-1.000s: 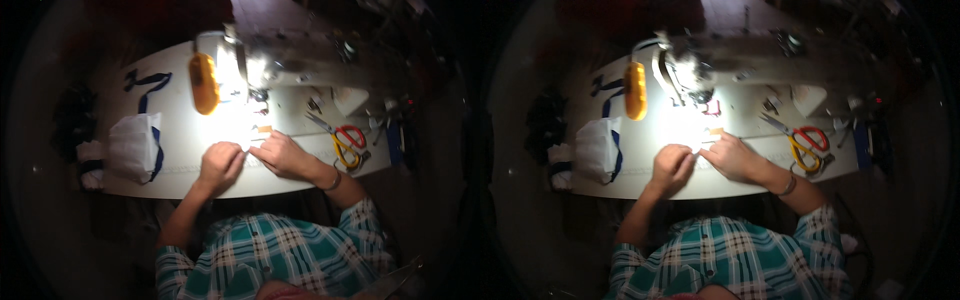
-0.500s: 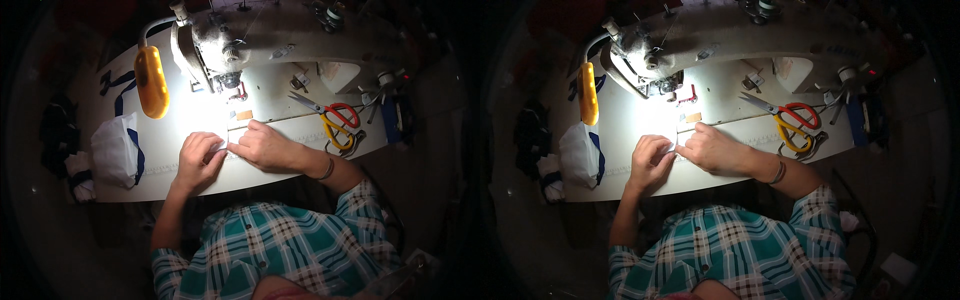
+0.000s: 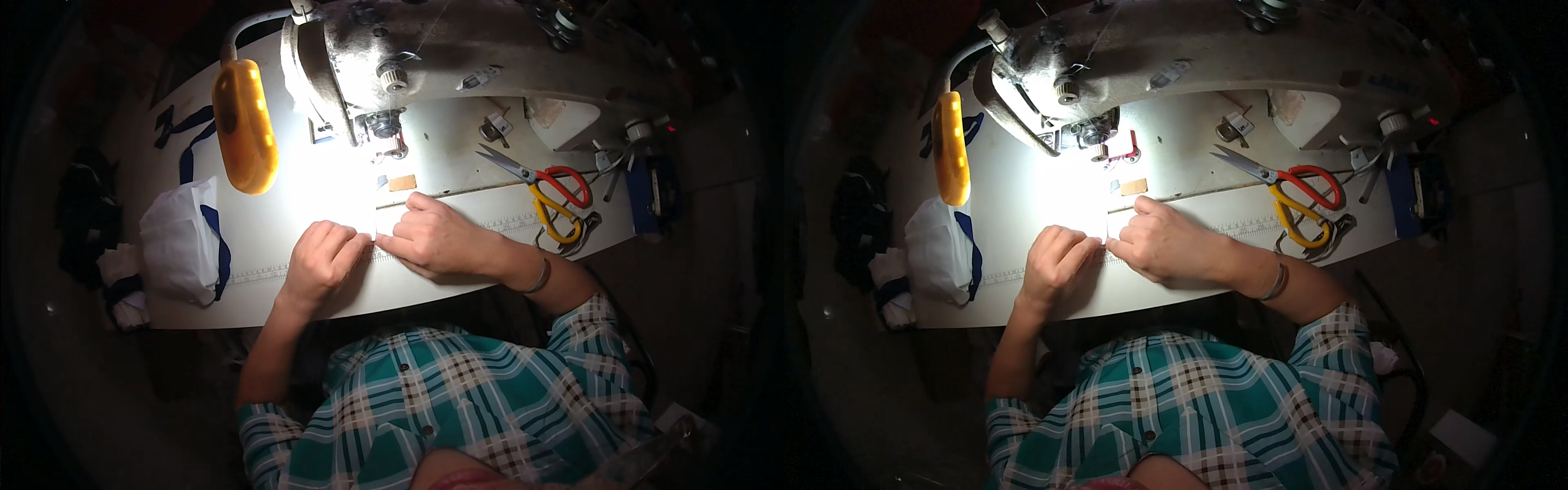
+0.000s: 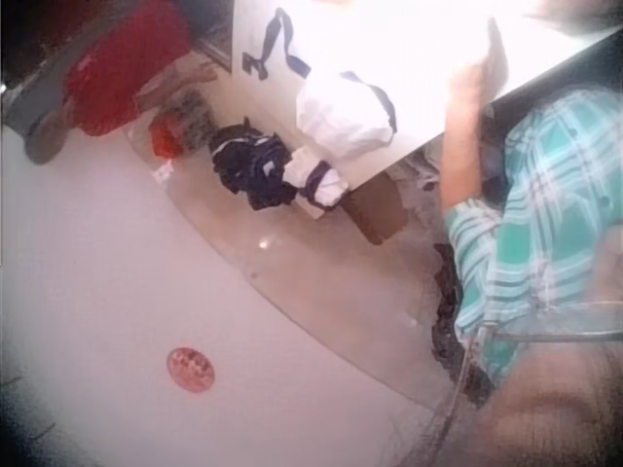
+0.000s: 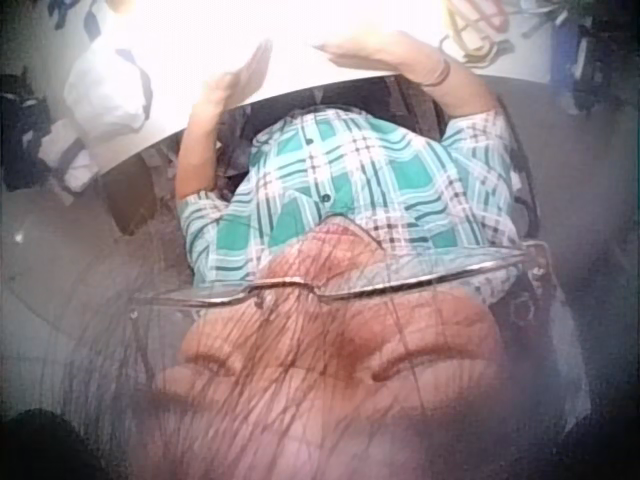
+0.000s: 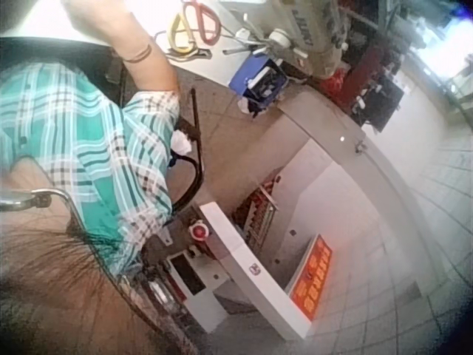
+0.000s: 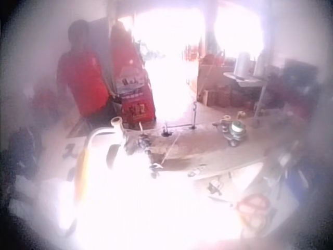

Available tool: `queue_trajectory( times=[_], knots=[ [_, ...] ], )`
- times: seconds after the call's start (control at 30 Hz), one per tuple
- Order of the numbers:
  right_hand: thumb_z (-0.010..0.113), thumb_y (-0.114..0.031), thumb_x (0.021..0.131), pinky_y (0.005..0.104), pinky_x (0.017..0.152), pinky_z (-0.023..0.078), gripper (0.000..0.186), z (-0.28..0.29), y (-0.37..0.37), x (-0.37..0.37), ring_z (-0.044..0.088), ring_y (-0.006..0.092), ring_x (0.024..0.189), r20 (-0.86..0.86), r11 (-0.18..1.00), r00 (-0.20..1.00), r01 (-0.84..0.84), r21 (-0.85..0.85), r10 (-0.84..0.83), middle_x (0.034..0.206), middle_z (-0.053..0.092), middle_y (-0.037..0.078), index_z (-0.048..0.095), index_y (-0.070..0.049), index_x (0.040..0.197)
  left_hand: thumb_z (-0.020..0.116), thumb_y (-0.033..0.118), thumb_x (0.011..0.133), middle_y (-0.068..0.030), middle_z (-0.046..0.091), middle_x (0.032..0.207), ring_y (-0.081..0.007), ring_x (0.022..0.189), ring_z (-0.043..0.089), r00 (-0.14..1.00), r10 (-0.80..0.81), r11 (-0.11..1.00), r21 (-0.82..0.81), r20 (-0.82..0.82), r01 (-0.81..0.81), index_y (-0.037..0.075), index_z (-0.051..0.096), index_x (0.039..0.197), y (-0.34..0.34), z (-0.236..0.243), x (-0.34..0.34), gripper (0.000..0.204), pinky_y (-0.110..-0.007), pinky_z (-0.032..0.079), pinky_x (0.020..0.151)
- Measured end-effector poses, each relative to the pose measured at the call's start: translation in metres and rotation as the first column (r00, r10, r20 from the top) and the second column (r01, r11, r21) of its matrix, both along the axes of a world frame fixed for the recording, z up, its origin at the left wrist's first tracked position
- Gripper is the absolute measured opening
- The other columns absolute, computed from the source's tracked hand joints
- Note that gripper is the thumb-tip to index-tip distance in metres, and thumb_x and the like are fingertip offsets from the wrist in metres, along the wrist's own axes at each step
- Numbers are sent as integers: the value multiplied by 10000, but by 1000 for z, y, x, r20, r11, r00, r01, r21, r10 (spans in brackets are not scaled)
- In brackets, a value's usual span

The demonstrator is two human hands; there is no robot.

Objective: The person sews white fabric pieces using a sewing machine, repeatedly feeding each piece through the needle, cutting the thread, and stacking the finished pieces. They handle the fabric by hand and use scissors to trim threads between pieces.

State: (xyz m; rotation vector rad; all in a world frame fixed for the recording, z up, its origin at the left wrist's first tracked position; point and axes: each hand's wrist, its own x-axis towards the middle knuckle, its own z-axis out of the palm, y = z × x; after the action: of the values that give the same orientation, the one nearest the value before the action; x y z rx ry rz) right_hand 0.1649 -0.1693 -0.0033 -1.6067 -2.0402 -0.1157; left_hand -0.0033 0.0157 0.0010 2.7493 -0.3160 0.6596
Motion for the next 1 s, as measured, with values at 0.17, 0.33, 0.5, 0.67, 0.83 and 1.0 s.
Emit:
queue_trajectory(
  times=[0.17, 0.33, 0.5, 0.67, 0.83, 1.0],
  knots=[
    [623, -120, 959, 351, 758, 442, 165, 1, 1, 0, 570, 221, 630, 7, 1000, 1000, -10, -7, 10, 658, 593, 52, 740, -8, 932, 781, 45, 810, -81, 655, 917, -245, 813, 633, 1000, -10, 1000, -17, -11, 9, 16, 730, 1015, -1, -1, 0, 213, -367, 532, 727],
    [637, -118, 933, 347, 758, 440, 138, 3, 2, -1, 563, 210, 623, 8, 1000, 1000, -11, -8, 11, 652, 581, 40, 734, -19, 934, 784, 41, 814, -81, 656, 917, -244, 819, 633, 999, -14, 999, -44, -33, 13, 12, 729, 1013, 0, 2, 0, 208, -367, 538, 733],
    [714, -85, 910, 359, 714, 433, 149, 3, 1, -1, 543, 221, 628, -32, 999, 999, -25, -39, 24, 666, 546, 45, 753, -5, 1030, 817, 20, 808, -81, 658, 890, -243, 790, 621, 998, -49, 996, -70, -31, 46, 11, 740, 996, 4, 1, 0, 203, -364, 521, 700],
    [677, -84, 883, 354, 773, 446, 132, 4, 3, 3, 574, 216, 655, -39, 1000, 999, -11, -17, 10, 683, 567, 45, 730, -6, 974, 787, 11, 807, -102, 683, 960, -272, 907, 674, 996, -65, 989, -135, -65, 56, -9, 739, 988, 1, 11, 1, 189, -372, 568, 799],
    [657, -90, 907, 366, 807, 451, 300, 13, 3, 1, 603, 211, 757, -15, 995, 995, 94, -29, -95, 802, 602, 46, 739, 8, 1179, 778, 16, 812, -126, 718, 1042, -301, 991, 715, 993, -117, 979, -170, -26, 111, -22, 752, 993, 6, 13, 2, 187, -403, 592, 886],
    [694, -78, 893, 385, 853, 432, 336, 7, 3, 2, 577, 208, 775, 2, 994, 996, 84, -74, -84, 808, 564, 39, 744, -10, 1219, 781, 33, 826, -120, 717, 1066, -295, 978, 725, 990, -136, 976, -174, -33, 128, -18, 755, 996, 9, 15, 3, 180, -402, 596, 869]
  ],
)
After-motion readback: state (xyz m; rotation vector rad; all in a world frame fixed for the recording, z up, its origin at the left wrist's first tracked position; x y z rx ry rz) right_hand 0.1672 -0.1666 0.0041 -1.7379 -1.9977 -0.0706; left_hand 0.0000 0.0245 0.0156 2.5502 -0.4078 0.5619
